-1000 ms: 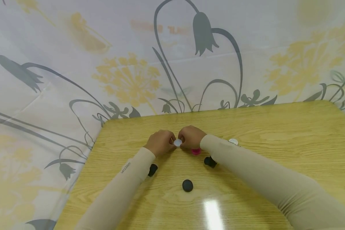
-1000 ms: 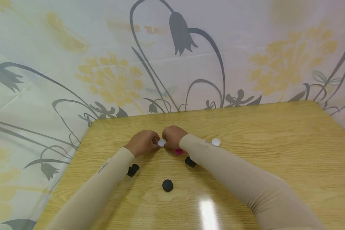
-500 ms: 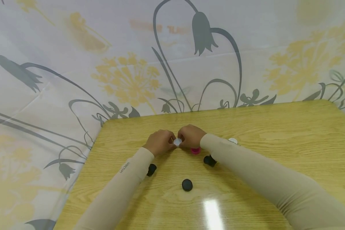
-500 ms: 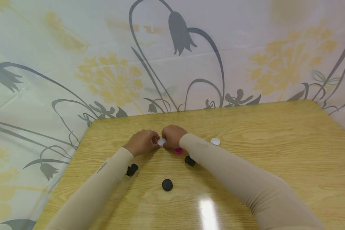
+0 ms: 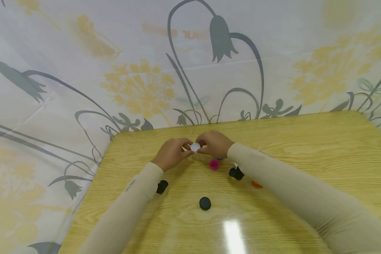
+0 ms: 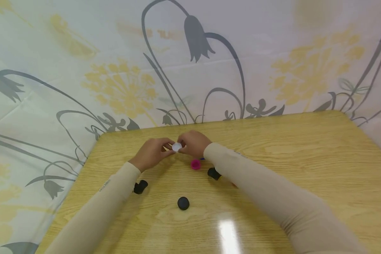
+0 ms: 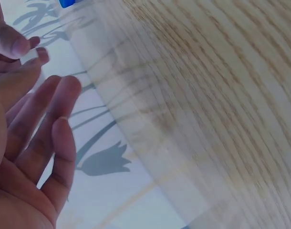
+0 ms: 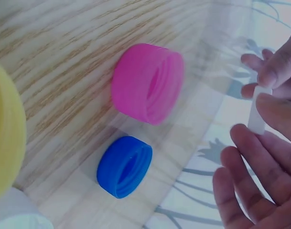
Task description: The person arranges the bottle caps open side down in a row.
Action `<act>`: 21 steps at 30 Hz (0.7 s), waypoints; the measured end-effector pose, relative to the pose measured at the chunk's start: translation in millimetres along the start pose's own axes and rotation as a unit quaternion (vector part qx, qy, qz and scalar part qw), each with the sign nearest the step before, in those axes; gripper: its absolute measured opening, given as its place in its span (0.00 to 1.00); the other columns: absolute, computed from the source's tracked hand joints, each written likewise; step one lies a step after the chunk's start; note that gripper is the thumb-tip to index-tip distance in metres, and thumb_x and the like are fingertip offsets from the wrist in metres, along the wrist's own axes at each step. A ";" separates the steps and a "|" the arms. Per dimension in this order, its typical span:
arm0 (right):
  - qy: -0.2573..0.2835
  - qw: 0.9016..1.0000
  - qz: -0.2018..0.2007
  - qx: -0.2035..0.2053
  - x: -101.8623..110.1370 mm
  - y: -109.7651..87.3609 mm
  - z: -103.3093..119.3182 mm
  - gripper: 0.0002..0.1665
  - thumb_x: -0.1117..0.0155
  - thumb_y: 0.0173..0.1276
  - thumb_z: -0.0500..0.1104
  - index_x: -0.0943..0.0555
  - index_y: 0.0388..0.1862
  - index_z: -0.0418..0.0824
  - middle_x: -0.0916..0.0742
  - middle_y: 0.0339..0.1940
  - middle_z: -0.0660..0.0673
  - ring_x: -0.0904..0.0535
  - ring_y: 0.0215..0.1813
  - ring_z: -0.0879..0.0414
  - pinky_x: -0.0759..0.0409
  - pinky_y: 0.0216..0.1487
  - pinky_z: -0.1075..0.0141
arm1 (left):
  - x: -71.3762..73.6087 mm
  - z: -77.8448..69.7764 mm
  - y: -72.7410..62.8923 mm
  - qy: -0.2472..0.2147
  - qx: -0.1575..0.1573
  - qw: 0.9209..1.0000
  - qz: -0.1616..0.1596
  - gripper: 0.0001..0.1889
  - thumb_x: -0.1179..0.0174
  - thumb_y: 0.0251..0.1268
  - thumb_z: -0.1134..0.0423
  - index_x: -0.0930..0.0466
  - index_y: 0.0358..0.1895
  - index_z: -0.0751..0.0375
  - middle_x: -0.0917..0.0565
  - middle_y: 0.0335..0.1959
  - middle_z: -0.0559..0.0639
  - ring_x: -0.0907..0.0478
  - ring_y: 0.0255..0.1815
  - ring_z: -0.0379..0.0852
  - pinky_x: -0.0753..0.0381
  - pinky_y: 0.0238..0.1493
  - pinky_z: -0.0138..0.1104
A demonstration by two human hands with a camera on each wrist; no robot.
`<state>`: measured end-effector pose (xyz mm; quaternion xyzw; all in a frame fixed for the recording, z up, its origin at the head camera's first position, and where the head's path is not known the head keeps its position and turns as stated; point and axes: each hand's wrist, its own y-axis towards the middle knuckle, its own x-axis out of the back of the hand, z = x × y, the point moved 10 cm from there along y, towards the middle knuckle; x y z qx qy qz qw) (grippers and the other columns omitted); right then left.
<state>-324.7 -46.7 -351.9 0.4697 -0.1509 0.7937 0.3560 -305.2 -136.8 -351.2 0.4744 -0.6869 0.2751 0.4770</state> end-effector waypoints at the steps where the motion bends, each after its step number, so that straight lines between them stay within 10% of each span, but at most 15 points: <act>1: 0.004 1.000 -0.005 0.000 2.7 -1.0 1.4 0.11 0.30 0.68 0.42 0.14 0.46 0.39 0.10 0.43 0.45 0.14 0.46 0.52 0.17 0.52 0.57 | 2.3 -0.9 -0.6 -0.004 0.000 1.000 -0.007 0.15 0.33 0.67 0.58 0.16 0.54 0.58 0.10 0.43 0.51 0.12 0.41 0.46 0.15 0.45 0.39; 21: 0.064 0.997 -0.027 -0.028 15.5 -16.6 -0.2 0.15 0.33 0.71 0.42 0.14 0.53 0.38 0.09 0.44 0.45 0.13 0.44 0.54 0.16 0.49 0.59 | 10.0 -14.7 -5.8 0.006 -0.039 0.996 -0.086 0.16 0.34 0.67 0.57 0.16 0.55 0.56 0.09 0.40 0.51 0.12 0.33 0.45 0.15 0.36 0.37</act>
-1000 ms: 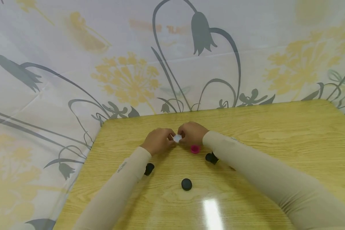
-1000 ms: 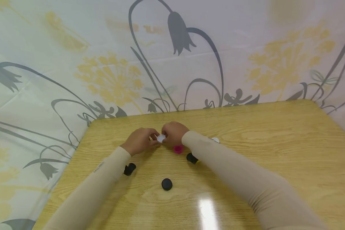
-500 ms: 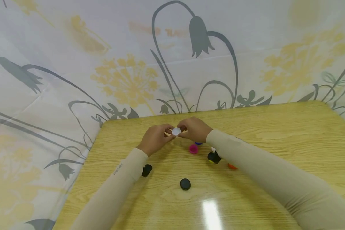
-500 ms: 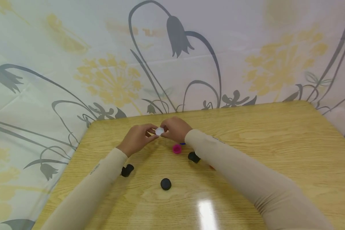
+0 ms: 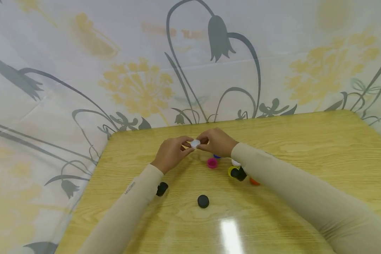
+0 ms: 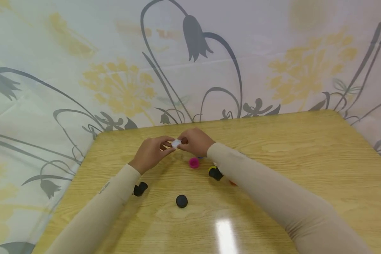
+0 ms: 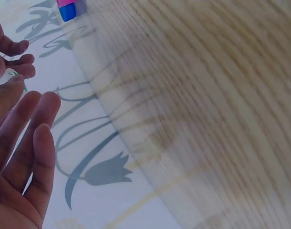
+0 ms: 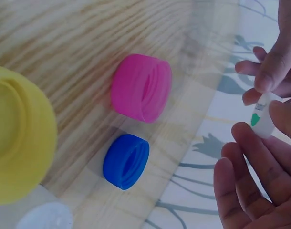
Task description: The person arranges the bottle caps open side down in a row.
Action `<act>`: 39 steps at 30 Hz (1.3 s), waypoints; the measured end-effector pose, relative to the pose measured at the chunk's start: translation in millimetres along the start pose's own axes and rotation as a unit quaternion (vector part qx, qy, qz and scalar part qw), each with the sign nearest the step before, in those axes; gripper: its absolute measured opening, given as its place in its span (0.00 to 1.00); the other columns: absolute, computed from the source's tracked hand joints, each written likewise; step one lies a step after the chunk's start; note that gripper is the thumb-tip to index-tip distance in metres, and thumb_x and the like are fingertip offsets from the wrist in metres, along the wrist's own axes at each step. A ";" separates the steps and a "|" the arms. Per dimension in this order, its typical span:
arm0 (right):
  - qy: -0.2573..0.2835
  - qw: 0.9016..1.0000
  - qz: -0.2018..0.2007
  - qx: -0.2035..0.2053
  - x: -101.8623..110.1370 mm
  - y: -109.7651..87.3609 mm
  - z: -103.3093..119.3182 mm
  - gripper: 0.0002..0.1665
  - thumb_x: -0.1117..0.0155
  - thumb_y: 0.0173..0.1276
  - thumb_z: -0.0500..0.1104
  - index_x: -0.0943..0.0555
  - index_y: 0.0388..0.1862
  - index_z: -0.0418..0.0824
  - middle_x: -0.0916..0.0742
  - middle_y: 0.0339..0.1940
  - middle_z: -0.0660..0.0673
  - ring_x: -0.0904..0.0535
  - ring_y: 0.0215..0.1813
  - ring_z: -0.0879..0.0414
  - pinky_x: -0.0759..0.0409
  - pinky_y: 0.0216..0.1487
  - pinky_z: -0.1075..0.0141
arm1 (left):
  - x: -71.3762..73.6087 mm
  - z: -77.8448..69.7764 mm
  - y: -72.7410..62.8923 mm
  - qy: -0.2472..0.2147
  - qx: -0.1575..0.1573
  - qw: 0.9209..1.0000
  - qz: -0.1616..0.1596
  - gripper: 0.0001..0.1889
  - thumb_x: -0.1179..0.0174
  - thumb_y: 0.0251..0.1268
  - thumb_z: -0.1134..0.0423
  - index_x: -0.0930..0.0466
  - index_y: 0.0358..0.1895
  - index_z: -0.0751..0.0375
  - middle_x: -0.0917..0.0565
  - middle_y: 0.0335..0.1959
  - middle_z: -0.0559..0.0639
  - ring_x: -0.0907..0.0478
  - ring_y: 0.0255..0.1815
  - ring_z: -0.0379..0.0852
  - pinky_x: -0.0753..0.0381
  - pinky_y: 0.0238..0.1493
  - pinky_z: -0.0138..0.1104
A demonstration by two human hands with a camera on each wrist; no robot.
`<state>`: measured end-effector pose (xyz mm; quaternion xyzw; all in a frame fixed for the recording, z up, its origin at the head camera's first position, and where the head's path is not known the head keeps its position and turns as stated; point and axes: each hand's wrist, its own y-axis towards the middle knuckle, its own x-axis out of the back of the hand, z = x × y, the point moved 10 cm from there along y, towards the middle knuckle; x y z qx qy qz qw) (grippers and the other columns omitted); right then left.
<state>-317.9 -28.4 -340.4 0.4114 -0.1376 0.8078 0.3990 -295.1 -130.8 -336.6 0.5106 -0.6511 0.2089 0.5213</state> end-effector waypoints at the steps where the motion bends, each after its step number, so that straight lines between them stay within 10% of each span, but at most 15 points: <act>1: 0.004 1.000 -0.002 -0.004 0.2 -1.1 -1.2 0.16 0.34 0.71 0.42 0.14 0.54 0.38 0.09 0.43 0.45 0.13 0.44 0.54 0.15 0.48 0.59 | 0.5 -1.0 -0.3 0.005 -0.003 1.000 -0.001 0.16 0.34 0.67 0.56 0.16 0.55 0.56 0.09 0.40 0.50 0.12 0.33 0.45 0.15 0.35 0.36; 11: 0.025 0.999 -0.031 -0.005 6.4 -10.8 -5.4 0.18 0.38 0.75 0.44 0.16 0.58 0.38 0.10 0.48 0.43 0.13 0.48 0.52 0.16 0.53 0.56 | 3.3 -6.4 -2.3 0.001 -0.012 1.000 -0.007 0.15 0.39 0.72 0.57 0.16 0.57 0.56 0.09 0.39 0.50 0.13 0.33 0.44 0.16 0.34 0.35; 24: 0.057 0.998 -0.027 0.005 6.2 -13.8 -2.8 0.16 0.41 0.77 0.45 0.15 0.56 0.40 0.10 0.50 0.44 0.14 0.52 0.51 0.17 0.56 0.53 | 2.8 -2.1 -10.2 -0.125 0.027 0.992 -0.003 0.17 0.43 0.75 0.59 0.19 0.61 0.58 0.12 0.52 0.55 0.11 0.35 0.51 0.18 0.29 0.31; 39: 0.139 0.988 -0.036 -0.062 9.1 -18.8 -12.7 0.17 0.44 0.79 0.49 0.14 0.53 0.42 0.10 0.42 0.44 0.15 0.45 0.45 0.16 0.48 0.59 | 7.2 -17.3 -15.5 -0.091 0.004 0.994 -0.066 0.23 0.34 0.67 0.61 0.23 0.65 0.55 0.10 0.42 0.52 0.15 0.25 0.42 0.20 0.26 0.28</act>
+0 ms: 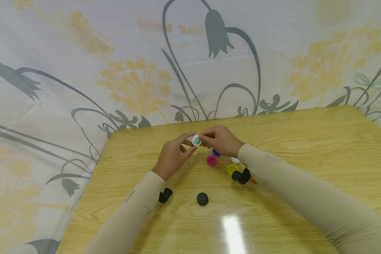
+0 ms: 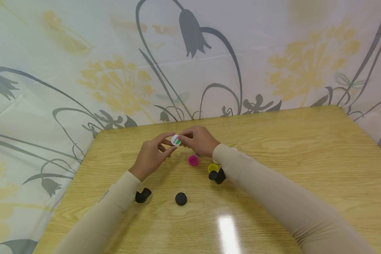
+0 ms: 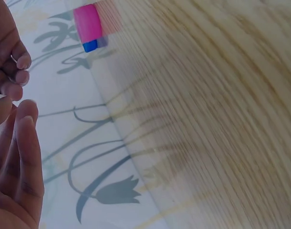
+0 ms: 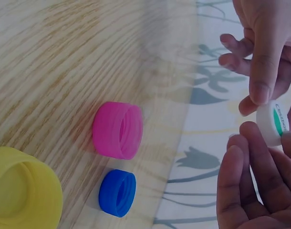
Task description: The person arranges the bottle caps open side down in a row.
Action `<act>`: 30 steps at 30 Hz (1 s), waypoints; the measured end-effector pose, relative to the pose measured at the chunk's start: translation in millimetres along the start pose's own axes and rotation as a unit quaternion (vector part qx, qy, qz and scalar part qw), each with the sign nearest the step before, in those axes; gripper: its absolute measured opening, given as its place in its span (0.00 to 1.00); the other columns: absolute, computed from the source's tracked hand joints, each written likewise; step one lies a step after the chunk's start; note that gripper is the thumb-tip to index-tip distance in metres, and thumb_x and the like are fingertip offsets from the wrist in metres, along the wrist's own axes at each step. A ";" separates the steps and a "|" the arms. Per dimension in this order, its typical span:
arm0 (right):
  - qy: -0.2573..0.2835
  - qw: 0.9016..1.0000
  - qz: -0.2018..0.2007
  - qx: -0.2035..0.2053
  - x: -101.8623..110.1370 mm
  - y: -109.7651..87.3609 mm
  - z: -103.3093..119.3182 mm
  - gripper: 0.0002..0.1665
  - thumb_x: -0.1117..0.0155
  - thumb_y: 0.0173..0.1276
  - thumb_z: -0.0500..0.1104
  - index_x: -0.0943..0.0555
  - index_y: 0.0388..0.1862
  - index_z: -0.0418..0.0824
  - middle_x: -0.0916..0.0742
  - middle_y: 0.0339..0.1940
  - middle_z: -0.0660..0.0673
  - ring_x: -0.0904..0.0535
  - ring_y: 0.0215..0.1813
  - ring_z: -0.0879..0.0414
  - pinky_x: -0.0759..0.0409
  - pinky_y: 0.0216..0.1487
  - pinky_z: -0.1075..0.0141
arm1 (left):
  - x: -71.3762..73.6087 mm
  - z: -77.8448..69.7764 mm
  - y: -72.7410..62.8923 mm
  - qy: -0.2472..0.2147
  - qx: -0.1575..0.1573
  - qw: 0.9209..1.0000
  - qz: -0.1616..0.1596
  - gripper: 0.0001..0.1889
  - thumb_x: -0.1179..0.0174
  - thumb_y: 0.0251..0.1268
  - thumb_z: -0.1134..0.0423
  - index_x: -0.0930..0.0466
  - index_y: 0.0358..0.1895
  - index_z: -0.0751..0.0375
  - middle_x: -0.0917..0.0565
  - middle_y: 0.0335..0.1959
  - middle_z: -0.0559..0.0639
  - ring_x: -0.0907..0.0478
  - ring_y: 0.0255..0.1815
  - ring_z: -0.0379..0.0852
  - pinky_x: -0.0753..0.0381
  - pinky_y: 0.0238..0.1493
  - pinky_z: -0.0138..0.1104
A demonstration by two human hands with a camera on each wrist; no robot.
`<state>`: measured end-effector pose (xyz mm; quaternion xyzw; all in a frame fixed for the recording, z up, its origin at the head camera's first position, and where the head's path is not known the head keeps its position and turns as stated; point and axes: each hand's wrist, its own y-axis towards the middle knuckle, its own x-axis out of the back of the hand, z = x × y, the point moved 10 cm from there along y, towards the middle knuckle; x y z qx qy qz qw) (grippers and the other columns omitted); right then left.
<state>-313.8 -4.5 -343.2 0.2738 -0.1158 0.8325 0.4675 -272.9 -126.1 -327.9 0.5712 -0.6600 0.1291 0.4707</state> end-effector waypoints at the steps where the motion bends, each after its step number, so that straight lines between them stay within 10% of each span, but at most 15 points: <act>1: 0.006 1.000 -0.002 -0.003 0.0 -0.4 -0.2 0.17 0.44 0.78 0.49 0.14 0.52 0.42 0.10 0.42 0.44 0.15 0.44 0.44 0.16 0.48 0.59 | 0.8 -1.8 -0.5 0.003 -0.005 1.000 -0.006 0.23 0.33 0.66 0.61 0.22 0.64 0.55 0.10 0.41 0.51 0.15 0.25 0.41 0.20 0.27 0.28; 11: 0.058 0.998 -0.010 -0.017 -3.8 -10.0 -2.0 0.16 0.40 0.76 0.46 0.18 0.56 0.40 0.09 0.40 0.38 0.13 0.43 0.42 0.16 0.50 0.50 | 1.1 -5.0 -3.2 -0.008 -0.007 1.000 -0.010 0.21 0.33 0.66 0.59 0.22 0.61 0.54 0.10 0.36 0.49 0.15 0.25 0.39 0.18 0.28 0.28; 30: 0.003 0.999 0.013 0.047 8.2 -56.9 24.7 0.17 0.34 0.71 0.43 0.17 0.57 0.41 0.09 0.41 0.46 0.12 0.43 0.50 0.17 0.45 0.61 | 0.6 -43.9 -23.5 -0.019 -0.078 0.997 0.021 0.21 0.33 0.65 0.63 0.23 0.61 0.58 0.09 0.38 0.48 0.15 0.29 0.39 0.17 0.34 0.28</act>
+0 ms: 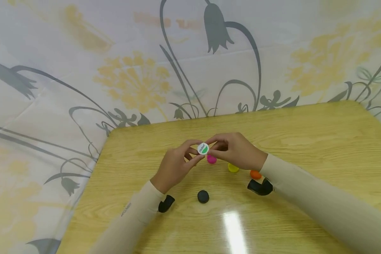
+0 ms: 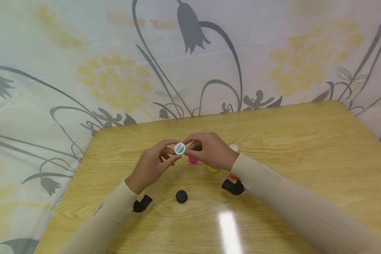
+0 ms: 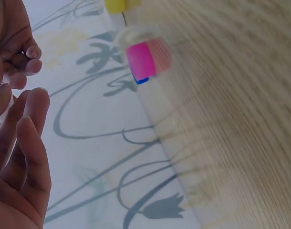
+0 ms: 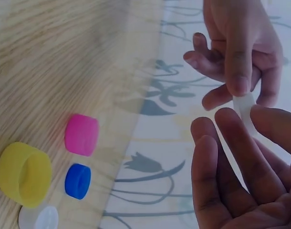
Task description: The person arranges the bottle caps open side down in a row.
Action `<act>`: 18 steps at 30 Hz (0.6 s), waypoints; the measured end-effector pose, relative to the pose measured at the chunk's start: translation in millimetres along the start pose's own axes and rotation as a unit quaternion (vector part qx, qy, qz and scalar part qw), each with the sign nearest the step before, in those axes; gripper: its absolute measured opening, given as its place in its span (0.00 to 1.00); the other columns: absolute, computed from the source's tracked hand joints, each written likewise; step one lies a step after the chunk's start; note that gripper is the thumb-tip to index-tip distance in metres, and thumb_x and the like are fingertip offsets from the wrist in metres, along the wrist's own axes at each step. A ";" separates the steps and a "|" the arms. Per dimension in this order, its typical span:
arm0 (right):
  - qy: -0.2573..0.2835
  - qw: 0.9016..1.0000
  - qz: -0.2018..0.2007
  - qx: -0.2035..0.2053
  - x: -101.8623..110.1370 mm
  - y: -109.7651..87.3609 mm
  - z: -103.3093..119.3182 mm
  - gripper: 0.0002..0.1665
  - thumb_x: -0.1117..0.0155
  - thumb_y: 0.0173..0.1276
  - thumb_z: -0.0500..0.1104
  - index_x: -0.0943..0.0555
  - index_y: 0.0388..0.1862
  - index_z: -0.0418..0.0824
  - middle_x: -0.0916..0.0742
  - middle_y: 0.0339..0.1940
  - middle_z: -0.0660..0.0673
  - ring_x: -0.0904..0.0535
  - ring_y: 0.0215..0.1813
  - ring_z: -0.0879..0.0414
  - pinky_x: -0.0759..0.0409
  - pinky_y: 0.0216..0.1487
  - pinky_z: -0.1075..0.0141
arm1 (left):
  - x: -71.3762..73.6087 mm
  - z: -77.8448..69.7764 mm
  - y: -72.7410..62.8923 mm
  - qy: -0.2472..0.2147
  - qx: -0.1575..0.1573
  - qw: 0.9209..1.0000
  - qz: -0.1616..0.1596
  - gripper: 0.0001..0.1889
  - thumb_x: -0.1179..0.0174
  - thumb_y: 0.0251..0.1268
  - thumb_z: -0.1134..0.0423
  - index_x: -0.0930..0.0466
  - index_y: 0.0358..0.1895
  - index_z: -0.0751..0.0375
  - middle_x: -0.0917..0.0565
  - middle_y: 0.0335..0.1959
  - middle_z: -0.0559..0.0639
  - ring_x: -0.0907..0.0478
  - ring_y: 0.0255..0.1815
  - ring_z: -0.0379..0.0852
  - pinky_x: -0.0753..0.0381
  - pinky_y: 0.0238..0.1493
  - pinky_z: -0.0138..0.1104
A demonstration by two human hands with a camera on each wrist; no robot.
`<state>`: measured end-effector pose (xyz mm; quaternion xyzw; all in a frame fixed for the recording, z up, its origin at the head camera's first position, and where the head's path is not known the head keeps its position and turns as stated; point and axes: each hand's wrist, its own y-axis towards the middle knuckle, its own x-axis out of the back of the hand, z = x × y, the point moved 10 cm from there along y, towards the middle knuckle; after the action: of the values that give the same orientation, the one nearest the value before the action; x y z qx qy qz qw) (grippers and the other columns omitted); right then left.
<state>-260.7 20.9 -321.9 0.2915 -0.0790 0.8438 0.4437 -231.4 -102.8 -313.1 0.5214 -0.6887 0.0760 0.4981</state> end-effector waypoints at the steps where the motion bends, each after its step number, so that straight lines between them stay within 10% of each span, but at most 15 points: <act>1: -0.002 1.000 0.002 0.005 -0.2 -2.4 1.1 0.17 0.34 0.71 0.42 0.17 0.57 0.41 0.09 0.41 0.46 0.12 0.43 0.50 0.17 0.45 0.62 | -0.6 -2.4 -1.5 0.000 -0.005 1.000 0.001 0.21 0.33 0.65 0.63 0.23 0.61 0.58 0.09 0.38 0.49 0.15 0.29 0.39 0.17 0.34 0.27; 18: -0.023 0.999 -0.002 0.036 -12.7 -41.5 -1.3 0.18 0.33 0.70 0.43 0.18 0.58 0.42 0.08 0.39 0.50 0.13 0.41 0.64 0.16 0.45 0.67 | -20.8 -25.3 -23.6 -0.008 0.004 0.999 0.053 0.22 0.33 0.66 0.60 0.25 0.61 0.56 0.09 0.38 0.47 0.15 0.28 0.37 0.20 0.30 0.22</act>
<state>-222.8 37.1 -335.3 0.3264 -0.0578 0.8383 0.4329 -198.2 -84.1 -326.3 0.4867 -0.7191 0.1004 0.4857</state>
